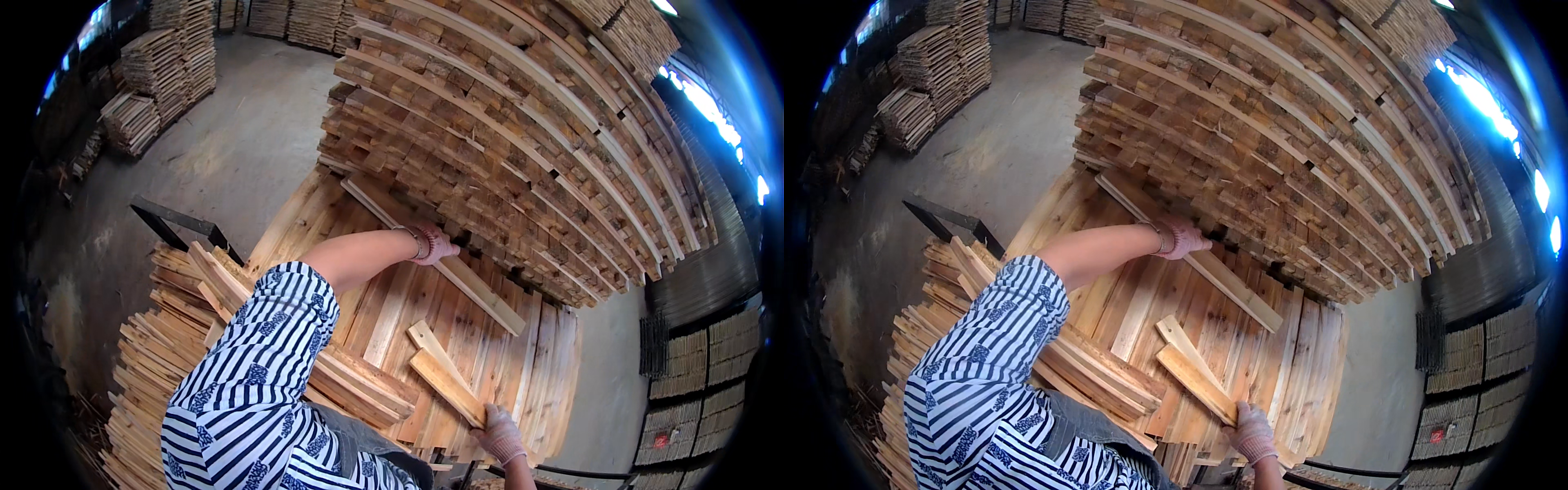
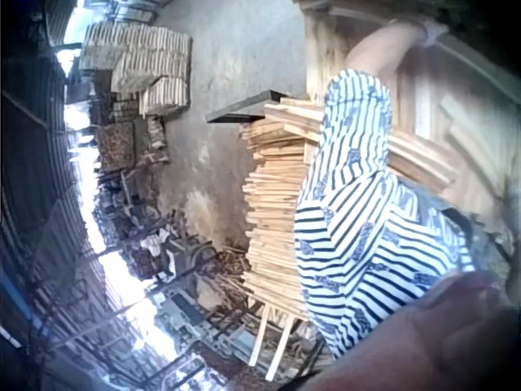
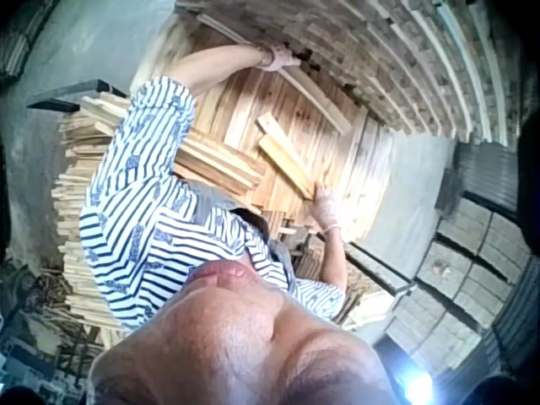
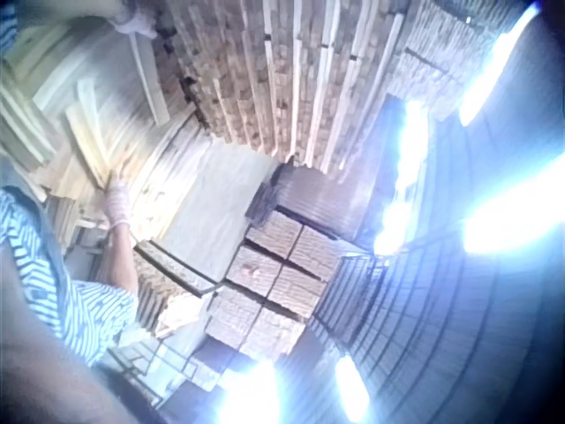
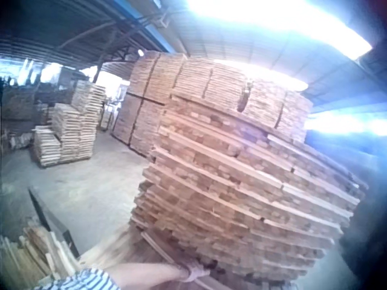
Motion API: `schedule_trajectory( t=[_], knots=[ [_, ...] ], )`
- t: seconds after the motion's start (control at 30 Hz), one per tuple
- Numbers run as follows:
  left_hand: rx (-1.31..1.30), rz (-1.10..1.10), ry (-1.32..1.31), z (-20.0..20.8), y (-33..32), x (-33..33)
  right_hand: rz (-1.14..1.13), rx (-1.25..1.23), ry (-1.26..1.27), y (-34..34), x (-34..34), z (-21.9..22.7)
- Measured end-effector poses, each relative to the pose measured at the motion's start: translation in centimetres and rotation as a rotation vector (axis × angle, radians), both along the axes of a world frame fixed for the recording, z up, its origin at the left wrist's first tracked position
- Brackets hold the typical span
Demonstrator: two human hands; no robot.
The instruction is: The person lifts stacks of wooden planks from a pile and places them onto a metal rack. They repeatedly grab bundles of wood, lift them overhead, and arrange them on the rack, occasionally adjusting the position of the planks to ensure they are aligned.
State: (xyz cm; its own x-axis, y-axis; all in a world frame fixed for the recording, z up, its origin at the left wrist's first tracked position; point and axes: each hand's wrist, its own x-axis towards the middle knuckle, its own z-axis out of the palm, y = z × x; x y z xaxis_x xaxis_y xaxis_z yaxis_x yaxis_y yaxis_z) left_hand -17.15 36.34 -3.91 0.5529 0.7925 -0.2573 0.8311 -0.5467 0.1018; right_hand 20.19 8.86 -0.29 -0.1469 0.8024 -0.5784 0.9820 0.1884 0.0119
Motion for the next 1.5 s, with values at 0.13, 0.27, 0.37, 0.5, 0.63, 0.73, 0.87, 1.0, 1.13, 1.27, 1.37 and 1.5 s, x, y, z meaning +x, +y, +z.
schedule_trajectory(
  t=[0.13, 0.27, 0.37, 0.5, 0.63, 0.73, 0.87, 1.0, 1.13, 1.27, 1.37, 1.5],
  knots=[
    [-0.097, -0.003, 0.066, 1.1, -0.1, -0.2, 0.036, 0.100, 0.059, -0.1, 0.9, 0.2],
    [0.085, 0.122, -0.095, -2.0, -0.1, -1.4, 0.077, 0.220, 0.094, 2.7, 0.9, 3.2],
    [-0.008, 0.038, 0.069, 2.7, -1.6, -2.2, 0.161, 0.311, 0.093, 5.5, -0.1, 4.3],
    [0.078, 0.103, -0.047, 1.4, -2.0, -6.1, 0.225, 0.339, 0.016, 10.2, -2.5, 2.1],
    [0.056, 0.239, -0.057, -2.9, -2.3, -7.9, 0.251, 0.135, -0.092, 14.3, -4.3, -0.3],
    [-0.013, 0.260, -0.147, -2.9, -2.3, -7.9, 0.270, 0.092, -0.109, 14.2, -3.9, -0.9],
    [0.090, 0.174, -0.065, -1.4, -3.4, -7.7, 0.242, 0.116, -0.040, 13.3, -4.9, 0.5],
    [-0.014, 0.197, -0.049, 1.2, -3.7, -7.3, 0.384, 0.230, 0.127, 15.4, -3.4, 1.8],
    [0.132, 0.139, -0.105, 1.6, -2.8, -7.8, 0.404, 0.391, 0.140, 19.9, -1.5, 0.5],
    [0.107, 0.211, 0.006, -0.7, -2.5, -8.3, 0.434, 0.252, 0.023, 28.4, -0.7, -8.8],
    [0.178, 0.231, -0.027, -3.0, -2.6, -10.0, 0.172, 0.298, 0.142, 29.0, -1.2, -5.4],
    [0.180, 0.232, -0.083, -3.3, -1.9, -8.2, 0.161, 0.187, -0.045, 29.5, 2.3, -5.3]
  ],
)
